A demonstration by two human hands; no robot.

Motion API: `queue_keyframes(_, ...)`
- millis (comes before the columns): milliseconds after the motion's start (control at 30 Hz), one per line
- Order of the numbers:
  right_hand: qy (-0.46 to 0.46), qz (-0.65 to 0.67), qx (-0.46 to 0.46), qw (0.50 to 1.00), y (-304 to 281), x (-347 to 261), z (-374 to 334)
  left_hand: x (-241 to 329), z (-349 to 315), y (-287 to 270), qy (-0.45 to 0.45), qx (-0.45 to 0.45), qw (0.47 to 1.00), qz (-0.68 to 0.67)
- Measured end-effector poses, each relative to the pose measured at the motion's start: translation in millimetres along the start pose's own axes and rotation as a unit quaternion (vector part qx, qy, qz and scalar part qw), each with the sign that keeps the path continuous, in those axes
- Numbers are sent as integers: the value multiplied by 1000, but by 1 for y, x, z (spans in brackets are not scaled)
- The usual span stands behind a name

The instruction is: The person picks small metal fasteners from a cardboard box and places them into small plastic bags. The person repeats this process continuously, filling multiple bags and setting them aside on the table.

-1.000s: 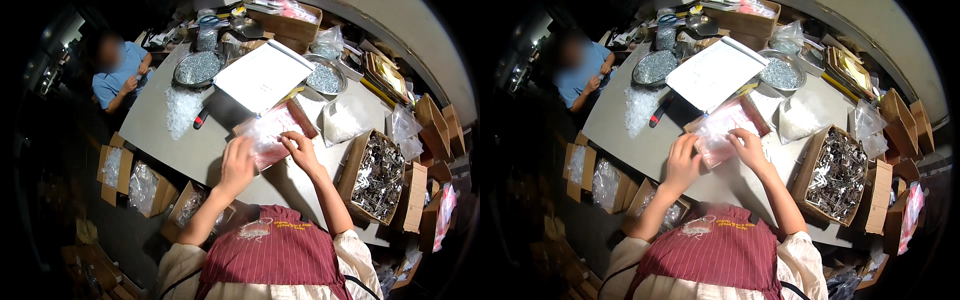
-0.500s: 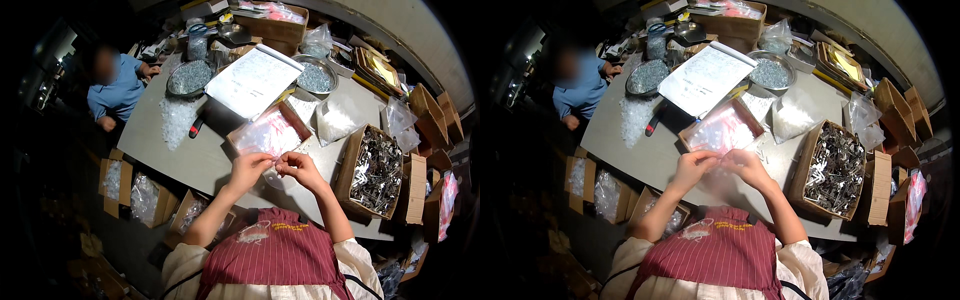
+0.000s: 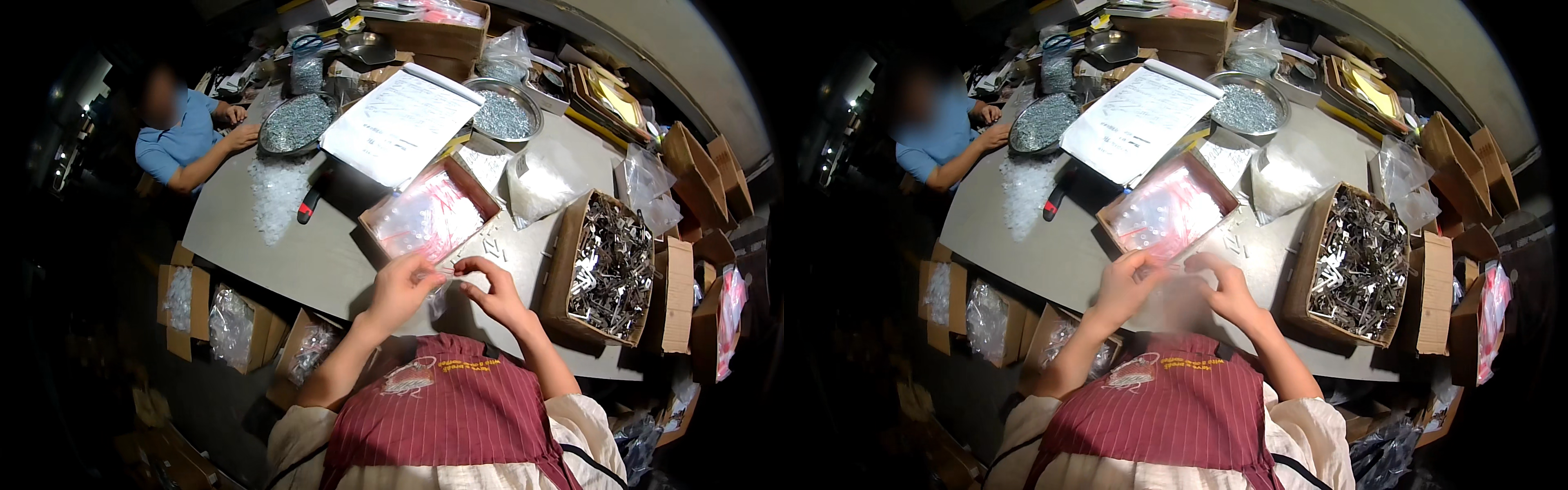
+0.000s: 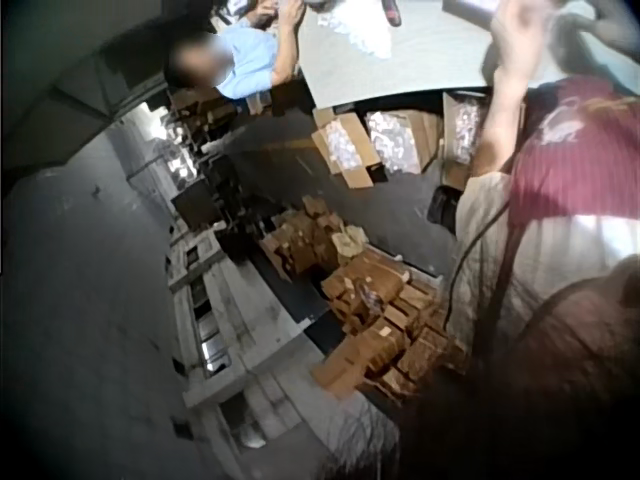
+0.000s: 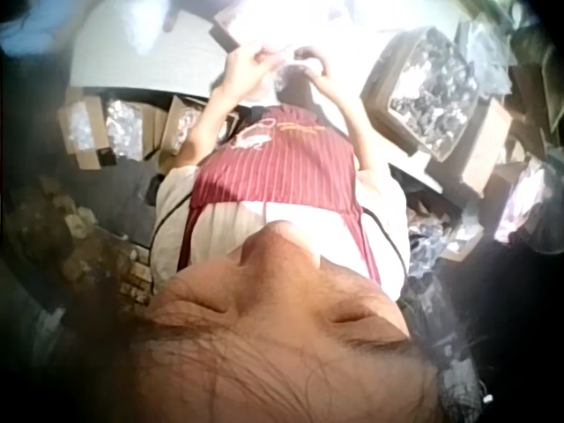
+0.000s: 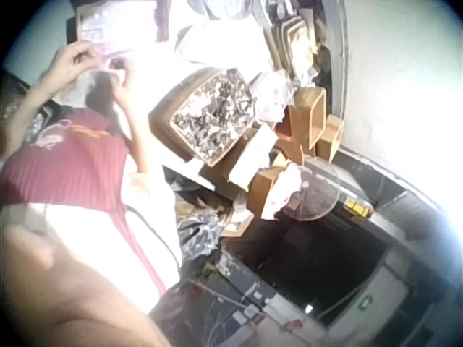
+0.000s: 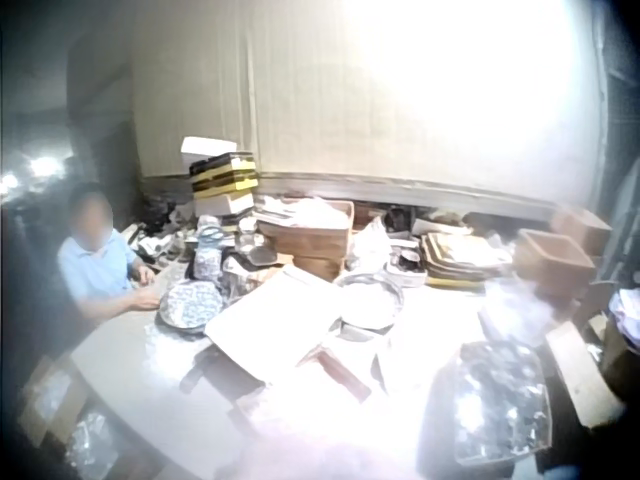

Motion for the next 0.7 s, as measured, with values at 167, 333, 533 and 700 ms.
queue_keyframes(167, -133, -141, -60, 979, -16, -50, -3, -14, -15, 22, 66, -17, 993, 99)
queue_keyframes(333, -94, -190, -132, 968, -9, -28, -23, -6, -16, 35, 161, -10, 967, 198)
queue_keyframes(533, -51, 82, -146, 985, -11, -14, -16, -40, -26, 50, 127, -56, 967, 213)
queue_keyframes(700, 93, -371, 98, 919, -51, 82, 1, -48, -35, 61, 56, -52, 986, 151)
Point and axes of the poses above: each hand's wrist, its own z-axis towards the middle knuckle, its own y-axis out of the palm, x = y × z, the point moved 2 cm from there along z, towards the middle knuckle, and after that the axes turned 5 degrees about -y, right-handed, at the moved point
